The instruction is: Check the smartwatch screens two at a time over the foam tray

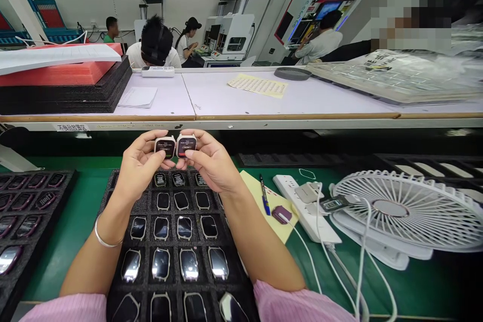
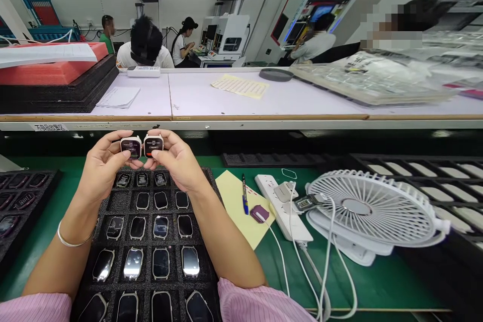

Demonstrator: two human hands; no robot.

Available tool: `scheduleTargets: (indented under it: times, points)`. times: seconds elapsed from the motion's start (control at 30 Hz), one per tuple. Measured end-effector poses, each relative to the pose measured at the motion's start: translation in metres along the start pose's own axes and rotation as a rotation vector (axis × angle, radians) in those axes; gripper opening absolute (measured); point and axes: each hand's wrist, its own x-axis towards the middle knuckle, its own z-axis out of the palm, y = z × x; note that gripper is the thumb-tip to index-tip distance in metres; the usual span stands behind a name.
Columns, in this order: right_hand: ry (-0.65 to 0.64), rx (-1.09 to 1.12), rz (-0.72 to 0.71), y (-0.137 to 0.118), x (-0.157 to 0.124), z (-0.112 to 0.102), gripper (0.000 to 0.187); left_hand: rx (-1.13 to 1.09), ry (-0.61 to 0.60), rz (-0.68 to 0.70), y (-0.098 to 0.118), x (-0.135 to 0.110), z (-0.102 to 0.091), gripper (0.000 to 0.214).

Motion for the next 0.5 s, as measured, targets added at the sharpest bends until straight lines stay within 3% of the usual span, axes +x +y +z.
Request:
scheduleTargets:
  times: [0.13,0.2,0.3,0.37,0.4,0.43,0.5]
  points:
    - [0.003,0.038,-0.003,-0.002,0.001,-0.001,0.034,-0.035,-0.01,-0.043,0.004,0.003,-0.002,0.033]
    - [-0.046,0.088,0.029,-0.01,-0.002,-0.002,0.027,-0.11,-0.107,-0.115,0.012,0.002,-0.007,0.032]
    - [-0.277,0.187,0.101,-0.028,-0.016,-0.002,0.025,-0.273,-0.421,-0.209,0.026,-0.013,-0.02,0.027]
    - [-0.483,0.191,0.112,-0.04,-0.035,-0.002,0.033,-0.291,-0.537,-0.203,0.032,-0.029,-0.031,0.031]
    - [-0.57,0.149,0.108,-0.046,-0.047,-0.003,0.038,-0.24,-0.505,-0.209,0.032,-0.037,-0.036,0.037]
    - [-0.578,0.081,0.097,-0.05,-0.06,-0.004,0.041,-0.189,-0.453,-0.209,0.032,-0.044,-0.041,0.044]
    - [-0.48,-0.044,0.1,-0.057,-0.088,-0.007,0.036,-0.104,-0.363,-0.259,0.028,-0.055,-0.053,0.046]
